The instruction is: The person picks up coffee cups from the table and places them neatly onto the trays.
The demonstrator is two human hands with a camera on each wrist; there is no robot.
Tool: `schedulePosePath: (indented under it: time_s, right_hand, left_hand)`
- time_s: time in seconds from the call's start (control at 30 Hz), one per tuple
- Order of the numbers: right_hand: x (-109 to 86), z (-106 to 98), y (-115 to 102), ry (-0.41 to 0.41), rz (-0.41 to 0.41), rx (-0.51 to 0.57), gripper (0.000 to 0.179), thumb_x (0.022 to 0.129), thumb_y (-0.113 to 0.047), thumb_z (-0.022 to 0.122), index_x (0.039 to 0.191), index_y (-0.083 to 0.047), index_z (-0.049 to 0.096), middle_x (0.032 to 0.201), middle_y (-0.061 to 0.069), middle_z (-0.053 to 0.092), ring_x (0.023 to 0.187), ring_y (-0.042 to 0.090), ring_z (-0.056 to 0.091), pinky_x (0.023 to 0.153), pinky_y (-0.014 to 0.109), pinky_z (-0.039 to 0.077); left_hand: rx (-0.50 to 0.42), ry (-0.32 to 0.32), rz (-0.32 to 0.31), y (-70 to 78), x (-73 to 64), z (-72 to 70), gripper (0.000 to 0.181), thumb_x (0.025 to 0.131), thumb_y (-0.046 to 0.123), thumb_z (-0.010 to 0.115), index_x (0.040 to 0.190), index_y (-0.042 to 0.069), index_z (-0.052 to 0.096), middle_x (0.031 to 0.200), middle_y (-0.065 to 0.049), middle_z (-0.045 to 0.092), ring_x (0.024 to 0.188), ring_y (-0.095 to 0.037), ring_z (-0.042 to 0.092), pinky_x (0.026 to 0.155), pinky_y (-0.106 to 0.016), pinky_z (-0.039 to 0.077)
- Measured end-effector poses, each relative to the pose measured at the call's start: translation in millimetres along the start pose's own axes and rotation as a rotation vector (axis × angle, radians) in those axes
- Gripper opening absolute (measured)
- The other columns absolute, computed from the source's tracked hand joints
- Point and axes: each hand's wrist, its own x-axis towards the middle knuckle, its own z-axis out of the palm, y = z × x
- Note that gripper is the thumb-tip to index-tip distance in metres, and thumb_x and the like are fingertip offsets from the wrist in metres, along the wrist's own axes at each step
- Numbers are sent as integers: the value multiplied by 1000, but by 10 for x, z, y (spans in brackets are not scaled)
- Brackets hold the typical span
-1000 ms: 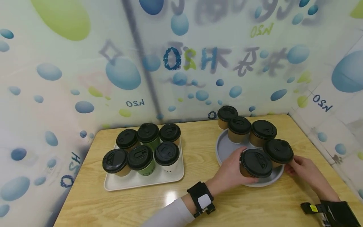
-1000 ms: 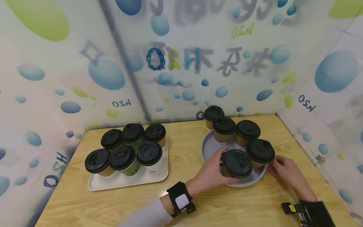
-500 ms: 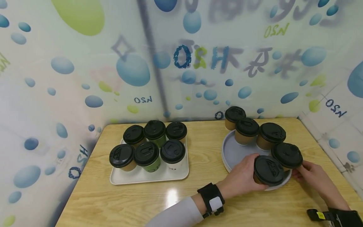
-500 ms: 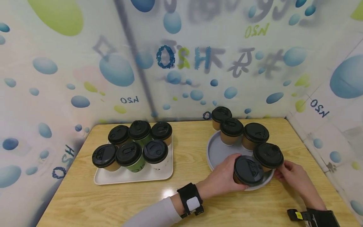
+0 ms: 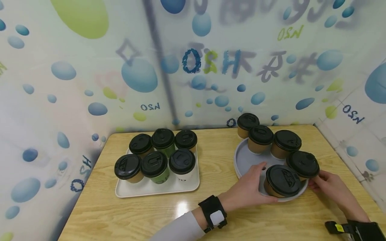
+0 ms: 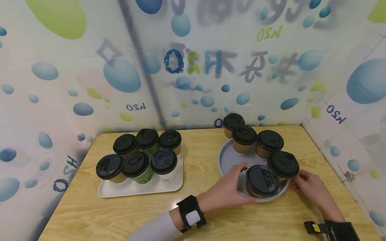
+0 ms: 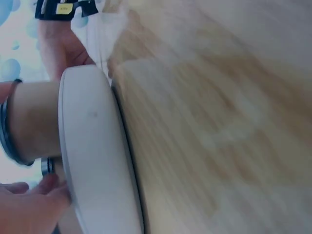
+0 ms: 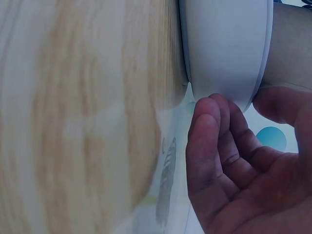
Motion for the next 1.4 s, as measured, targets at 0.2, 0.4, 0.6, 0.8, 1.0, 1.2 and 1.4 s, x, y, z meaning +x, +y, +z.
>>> schedulePosePath:
  time_s: [0.2,0.4,0.6,0.8,1.0,1.2,1.4]
  right_hand:
    - [45,-23,5,8,-15,-25,47,113,-22,37,113,18,61,90,9,71,73,9,67,67,28,60]
    - [84,-20,0,31,-36,-37,44,113,-17,37,114,21,59,88,11,71,72,10,67,65,28,60]
    - [103,2,-3,31,-45,-30,45,113,-18,37,115,22,57,88,12,70,73,11,67,65,28,60]
    - [106,-7,-6,31,-46,-30,45,113,-18,37,115,21,58,88,12,70,73,12,67,65,28,60]
    - [93,-16,2,32,-50,-23,43,112,-16,36,114,22,57,87,11,70,72,11,67,65,28,60]
    - [80,19,25,36,-51,-9,42,112,-15,37,114,22,57,86,10,70,71,10,66,65,28,60]
    - [69,36,18,48,-60,3,43,113,-17,38,114,21,58,87,10,69,70,7,65,64,27,59]
  left_hand:
    - [-168,169,64,-146,-45,-208,64,103,36,62,157,13,37,151,-2,50,137,-12,49,107,-25,45]
    - [-321,490,27,-365,243,-367,39,104,18,60,141,4,55,133,-13,59,122,-19,58,100,-36,54]
    - [-371,672,-130,-628,627,-522,39,101,10,62,139,2,55,135,-12,56,125,-25,56,101,-43,53]
    - [-375,646,-228,-803,909,-621,49,101,12,65,146,3,49,144,-13,50,133,-26,52,105,-36,50]
    - [-328,528,-298,-917,1143,-643,68,97,14,71,156,6,39,155,-13,45,142,-27,46,113,-37,44]
    - [-223,359,-300,-1025,1284,-694,89,93,17,77,164,6,23,165,-16,33,150,-29,35,120,-39,34]
    - [-164,294,-321,-1058,1371,-756,96,93,18,79,166,8,17,168,-14,28,152,-29,32,121,-40,32]
